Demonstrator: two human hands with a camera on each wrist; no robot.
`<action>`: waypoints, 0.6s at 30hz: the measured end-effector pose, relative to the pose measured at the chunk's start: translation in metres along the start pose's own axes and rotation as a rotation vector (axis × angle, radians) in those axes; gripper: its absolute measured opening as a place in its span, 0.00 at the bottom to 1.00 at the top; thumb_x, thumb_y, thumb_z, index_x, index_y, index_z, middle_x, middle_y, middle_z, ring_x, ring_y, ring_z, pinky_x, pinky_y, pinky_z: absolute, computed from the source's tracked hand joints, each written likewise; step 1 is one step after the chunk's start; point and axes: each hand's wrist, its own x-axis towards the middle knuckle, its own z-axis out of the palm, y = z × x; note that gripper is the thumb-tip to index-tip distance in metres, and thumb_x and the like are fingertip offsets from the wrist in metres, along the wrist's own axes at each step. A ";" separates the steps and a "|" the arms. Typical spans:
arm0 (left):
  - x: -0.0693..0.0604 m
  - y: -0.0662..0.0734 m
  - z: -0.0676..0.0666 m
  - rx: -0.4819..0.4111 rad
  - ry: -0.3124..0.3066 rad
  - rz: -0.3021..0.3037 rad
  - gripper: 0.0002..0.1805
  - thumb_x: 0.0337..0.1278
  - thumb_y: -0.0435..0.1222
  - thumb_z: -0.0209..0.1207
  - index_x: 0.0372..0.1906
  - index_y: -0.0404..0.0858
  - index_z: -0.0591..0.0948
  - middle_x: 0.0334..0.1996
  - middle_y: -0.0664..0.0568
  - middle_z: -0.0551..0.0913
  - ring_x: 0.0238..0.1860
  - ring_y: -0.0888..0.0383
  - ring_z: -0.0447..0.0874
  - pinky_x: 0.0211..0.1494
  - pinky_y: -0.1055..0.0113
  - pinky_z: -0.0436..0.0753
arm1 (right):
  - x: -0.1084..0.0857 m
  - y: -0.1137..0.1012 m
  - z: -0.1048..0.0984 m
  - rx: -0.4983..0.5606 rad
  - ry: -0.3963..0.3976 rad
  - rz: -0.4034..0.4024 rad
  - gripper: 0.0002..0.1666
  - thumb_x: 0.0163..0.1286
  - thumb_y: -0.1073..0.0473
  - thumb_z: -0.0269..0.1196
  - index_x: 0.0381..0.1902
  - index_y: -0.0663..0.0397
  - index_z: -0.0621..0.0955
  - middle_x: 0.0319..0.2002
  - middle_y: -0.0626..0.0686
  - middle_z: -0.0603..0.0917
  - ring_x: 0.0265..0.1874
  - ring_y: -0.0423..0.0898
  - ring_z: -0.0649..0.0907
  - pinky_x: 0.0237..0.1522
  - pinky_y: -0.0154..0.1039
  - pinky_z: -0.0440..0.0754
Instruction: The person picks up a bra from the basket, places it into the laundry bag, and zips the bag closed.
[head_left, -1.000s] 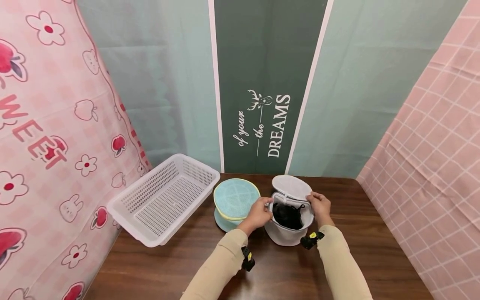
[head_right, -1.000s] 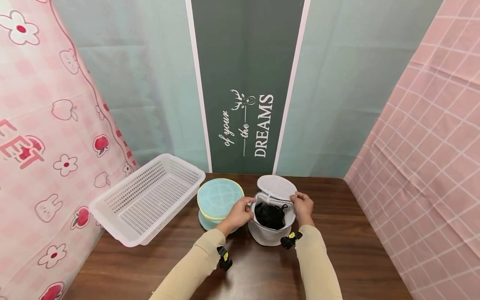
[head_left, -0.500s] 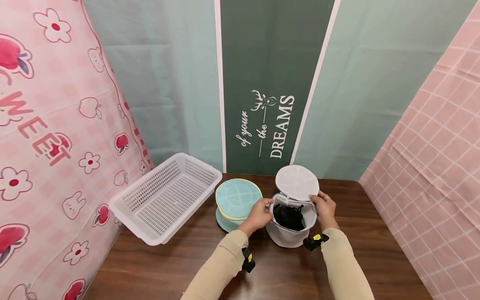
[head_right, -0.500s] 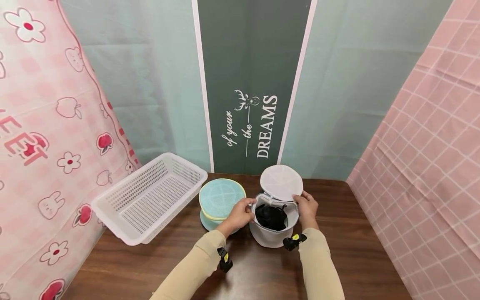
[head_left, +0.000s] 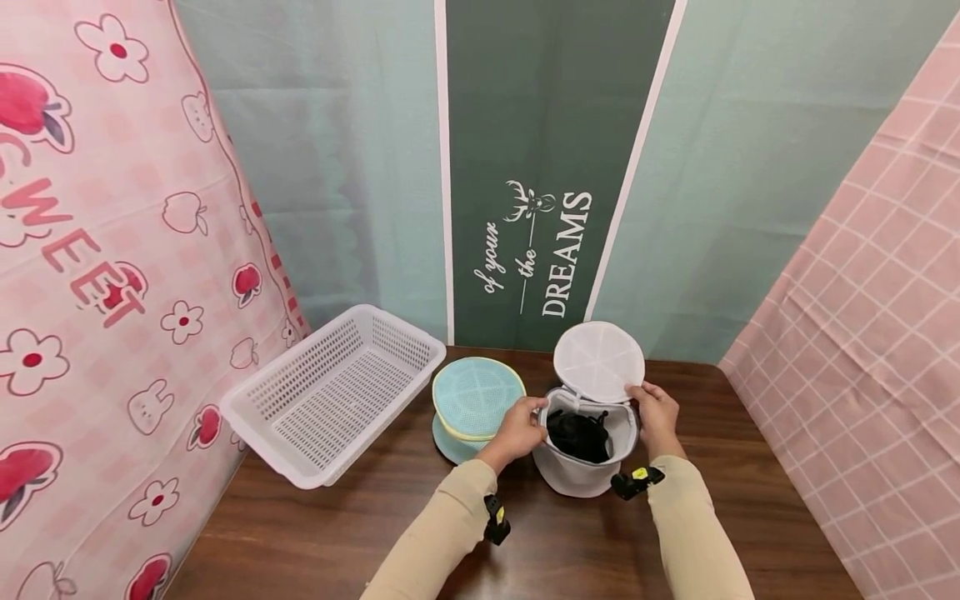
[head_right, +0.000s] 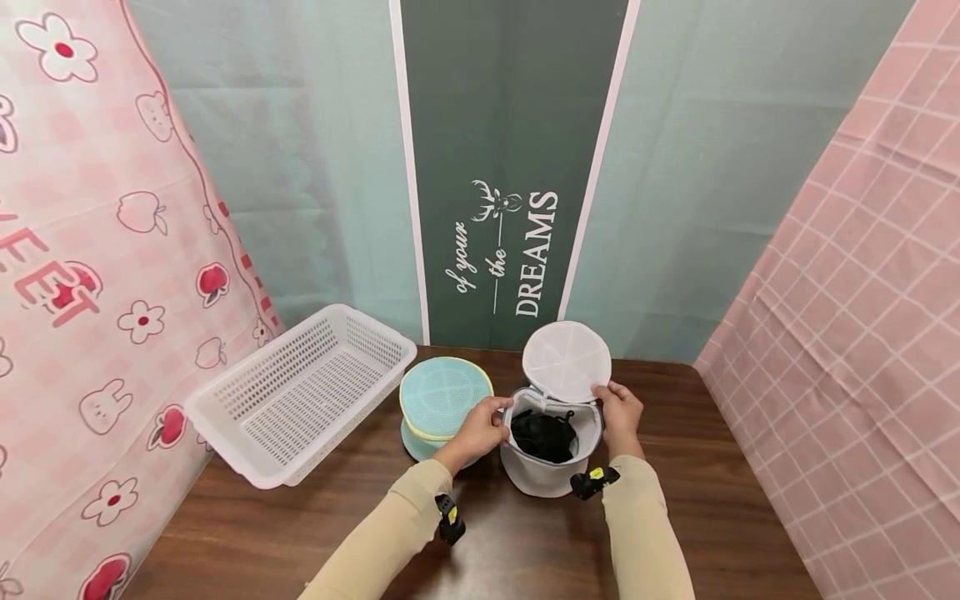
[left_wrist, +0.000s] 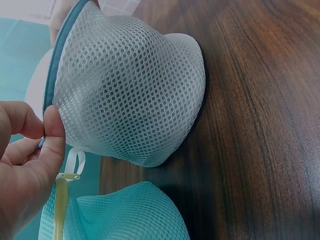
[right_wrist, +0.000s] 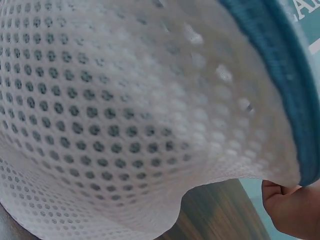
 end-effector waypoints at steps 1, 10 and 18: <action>0.000 0.000 0.000 0.002 0.000 0.000 0.28 0.47 0.17 0.53 0.59 0.27 0.71 0.50 0.44 0.69 0.21 0.61 0.72 0.24 0.69 0.77 | 0.000 -0.001 0.000 0.014 0.003 0.003 0.08 0.56 0.66 0.65 0.33 0.57 0.77 0.22 0.41 0.76 0.22 0.35 0.75 0.27 0.26 0.73; 0.000 0.001 -0.002 0.001 -0.008 -0.013 0.28 0.49 0.18 0.52 0.60 0.27 0.70 0.49 0.44 0.69 0.23 0.61 0.74 0.25 0.69 0.76 | 0.001 -0.011 -0.003 -0.043 0.010 -0.034 0.08 0.55 0.64 0.68 0.27 0.48 0.78 0.20 0.41 0.74 0.20 0.39 0.71 0.21 0.30 0.68; -0.002 0.001 -0.002 -0.004 -0.007 -0.030 0.27 0.50 0.18 0.52 0.60 0.28 0.70 0.50 0.45 0.69 0.24 0.61 0.74 0.26 0.69 0.77 | -0.005 -0.014 -0.004 0.031 -0.047 -0.074 0.08 0.55 0.68 0.66 0.28 0.53 0.78 0.15 0.45 0.76 0.16 0.37 0.76 0.18 0.28 0.73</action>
